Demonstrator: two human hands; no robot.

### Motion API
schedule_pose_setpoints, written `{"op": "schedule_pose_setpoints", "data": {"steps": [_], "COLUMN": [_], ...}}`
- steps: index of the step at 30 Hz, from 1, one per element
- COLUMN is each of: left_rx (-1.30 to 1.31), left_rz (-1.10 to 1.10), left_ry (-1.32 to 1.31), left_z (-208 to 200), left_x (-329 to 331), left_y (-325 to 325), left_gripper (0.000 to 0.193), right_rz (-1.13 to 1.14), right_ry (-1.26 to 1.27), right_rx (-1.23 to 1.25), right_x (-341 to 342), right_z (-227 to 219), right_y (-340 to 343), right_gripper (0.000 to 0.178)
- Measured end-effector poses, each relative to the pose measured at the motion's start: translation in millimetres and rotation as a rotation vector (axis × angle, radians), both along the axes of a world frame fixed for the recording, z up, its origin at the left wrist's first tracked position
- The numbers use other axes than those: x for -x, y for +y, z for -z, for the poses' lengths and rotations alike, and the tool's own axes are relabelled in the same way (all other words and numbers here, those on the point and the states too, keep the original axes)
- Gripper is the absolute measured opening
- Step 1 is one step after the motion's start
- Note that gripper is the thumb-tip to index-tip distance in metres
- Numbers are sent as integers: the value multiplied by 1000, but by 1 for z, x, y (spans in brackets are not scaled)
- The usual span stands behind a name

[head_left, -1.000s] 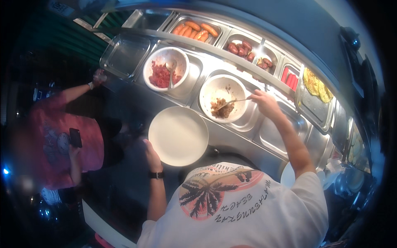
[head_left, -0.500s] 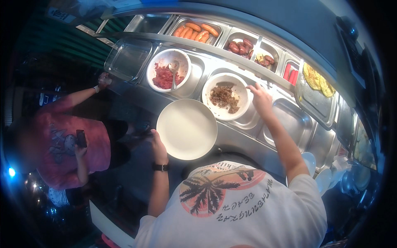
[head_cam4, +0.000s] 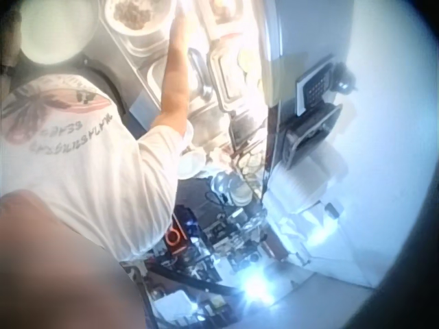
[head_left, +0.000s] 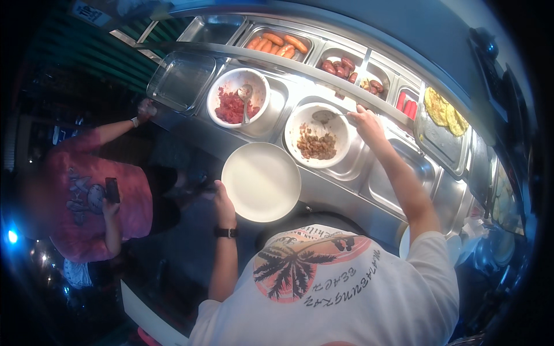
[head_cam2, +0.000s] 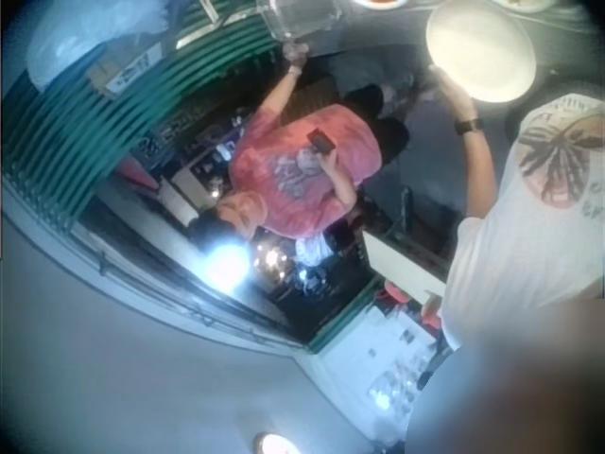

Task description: The person serves food from a buffet-style counter onto plates, including rice, sausages, and other items. They then carry the plates to a table and place them down.

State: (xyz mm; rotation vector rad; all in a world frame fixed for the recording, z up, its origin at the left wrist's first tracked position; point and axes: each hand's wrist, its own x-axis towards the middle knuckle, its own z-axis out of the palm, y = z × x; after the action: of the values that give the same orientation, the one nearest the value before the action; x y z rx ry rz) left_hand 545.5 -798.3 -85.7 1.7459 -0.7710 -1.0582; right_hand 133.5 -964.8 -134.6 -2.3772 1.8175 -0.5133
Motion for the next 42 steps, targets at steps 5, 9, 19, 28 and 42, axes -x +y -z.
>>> {"op": "schedule_pose_setpoints", "data": {"steps": [5, 9, 19, 28, 42], "left_rx": [60, 34, 28, 47, 120], "left_rz": [14, -31, 8, -26, -31], "left_ry": [65, 129, 32, 2, 56], "left_z": [7, 13, 0, -6, 23], "left_x": [-6, -9, -5, 1, 33], "left_y": [5, 9, -2, -9, -63], "left_gripper": [68, 68, 68, 70, 65], "right_rz": [-8, 150, 405, 414, 356], "right_ry": [232, -44, -632, -764, -947], "right_rx": [-294, -444, -605, -626, -498], "right_x": [4, -25, -100, -89, -51], "right_z": [-23, 6, 39, 69, 20], "right_y": [36, 93, 87, 81, 109], "right_gripper": [18, 20, 24, 24, 24]}}
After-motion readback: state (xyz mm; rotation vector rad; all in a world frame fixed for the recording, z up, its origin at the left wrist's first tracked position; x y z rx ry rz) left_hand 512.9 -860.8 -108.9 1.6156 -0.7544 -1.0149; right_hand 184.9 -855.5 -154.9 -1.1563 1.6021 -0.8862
